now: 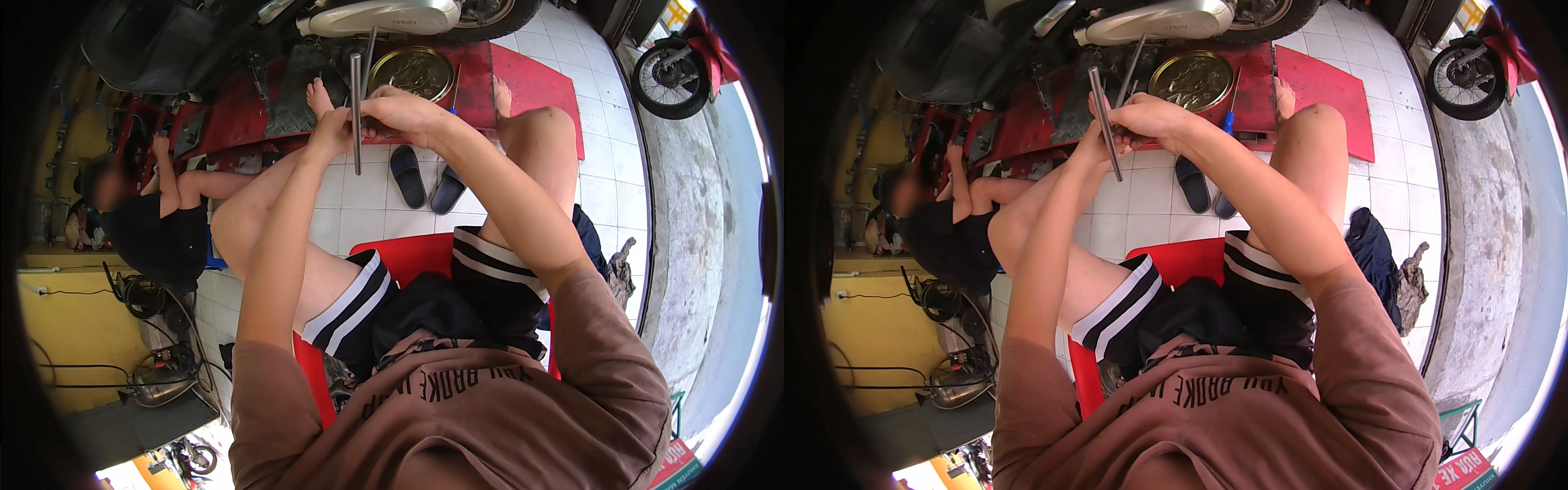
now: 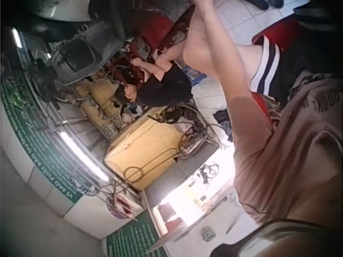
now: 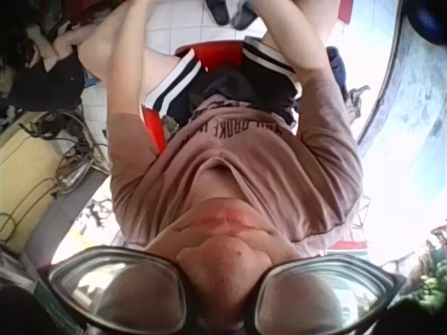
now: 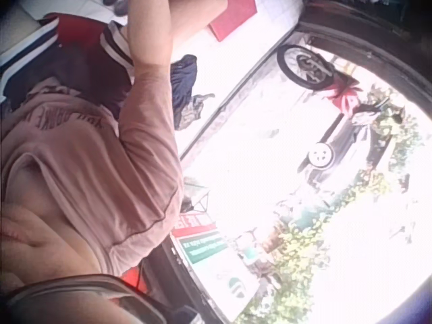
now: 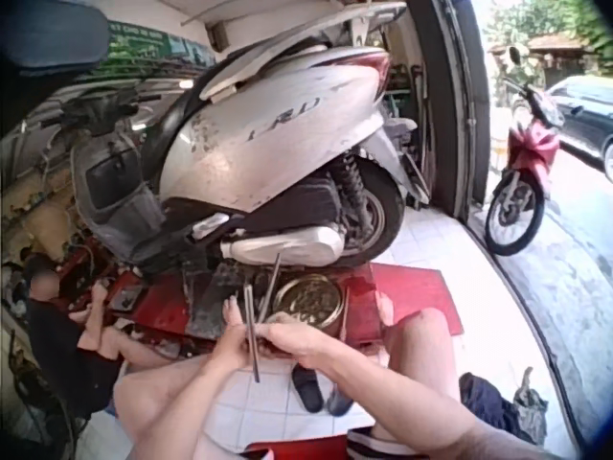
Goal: The person sits on a red stool and uses a screwdriver and a T-handle wrench to work on the engine area of a white motorcycle. They repeatedly tighten and loosen bolts on the engine casing while a second person sits nearby.
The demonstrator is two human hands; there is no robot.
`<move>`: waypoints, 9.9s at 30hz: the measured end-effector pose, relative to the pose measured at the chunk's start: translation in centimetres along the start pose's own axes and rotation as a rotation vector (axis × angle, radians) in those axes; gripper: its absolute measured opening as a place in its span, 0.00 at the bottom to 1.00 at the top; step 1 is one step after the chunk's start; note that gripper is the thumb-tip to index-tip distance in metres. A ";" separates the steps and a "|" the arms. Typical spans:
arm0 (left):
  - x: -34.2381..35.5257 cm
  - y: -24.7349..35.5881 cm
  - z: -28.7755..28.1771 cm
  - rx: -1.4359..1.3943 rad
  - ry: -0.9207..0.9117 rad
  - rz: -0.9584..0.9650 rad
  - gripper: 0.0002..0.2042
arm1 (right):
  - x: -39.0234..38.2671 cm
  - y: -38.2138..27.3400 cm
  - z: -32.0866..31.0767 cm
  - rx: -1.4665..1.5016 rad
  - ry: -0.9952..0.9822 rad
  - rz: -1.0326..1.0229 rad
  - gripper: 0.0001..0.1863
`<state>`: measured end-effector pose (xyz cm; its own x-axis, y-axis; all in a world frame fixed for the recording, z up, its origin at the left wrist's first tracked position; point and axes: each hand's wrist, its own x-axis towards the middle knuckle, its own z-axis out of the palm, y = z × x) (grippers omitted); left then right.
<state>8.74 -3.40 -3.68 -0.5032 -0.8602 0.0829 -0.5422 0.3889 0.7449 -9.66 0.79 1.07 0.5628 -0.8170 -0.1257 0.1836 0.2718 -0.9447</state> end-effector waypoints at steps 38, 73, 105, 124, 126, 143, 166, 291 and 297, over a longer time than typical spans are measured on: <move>17.4 -21.3 14.7 0.339 0.430 -0.356 0.08 | -0.9 -0.5 -3.4 -0.742 0.441 -0.080 0.09; 13.4 -14.7 2.6 -1.600 0.652 -0.526 0.06 | 0.3 0.7 -5.2 -1.048 0.587 0.037 0.08; 21.6 -8.8 -10.1 0.049 0.763 -0.250 0.12 | 13.6 3.4 0.4 -0.181 0.529 -0.241 0.18; 5.0 1.1 -15.4 -0.336 -0.050 -0.946 0.31 | 14.7 -0.6 3.6 0.467 0.057 -0.026 0.20; 0.9 0.4 -16.3 -0.391 -0.150 -1.032 0.35 | 16.2 0.4 3.8 0.543 0.004 -0.046 0.18; -1.5 -0.4 -11.7 -1.119 0.652 -0.750 0.10 | 19.7 -1.3 3.9 0.355 -0.028 0.123 0.08; -7.2 2.7 -16.3 0.255 0.449 -0.623 0.22 | 23.9 -4.6 5.0 0.207 -0.248 0.282 0.06; -3.8 3.1 -16.1 0.136 0.076 -0.461 0.32 | 21.5 -5.8 2.6 0.201 0.009 0.106 0.06; -3.3 2.3 -14.7 0.042 0.165 -0.055 0.21 | 22.3 -5.4 4.3 0.310 0.093 0.117 0.05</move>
<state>19.06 -4.55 7.47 -0.3571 -0.9214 0.1531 -0.5951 0.3507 0.7231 5.36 -16.74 4.65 0.5215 -0.8099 -0.2684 0.3662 0.4966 -0.7869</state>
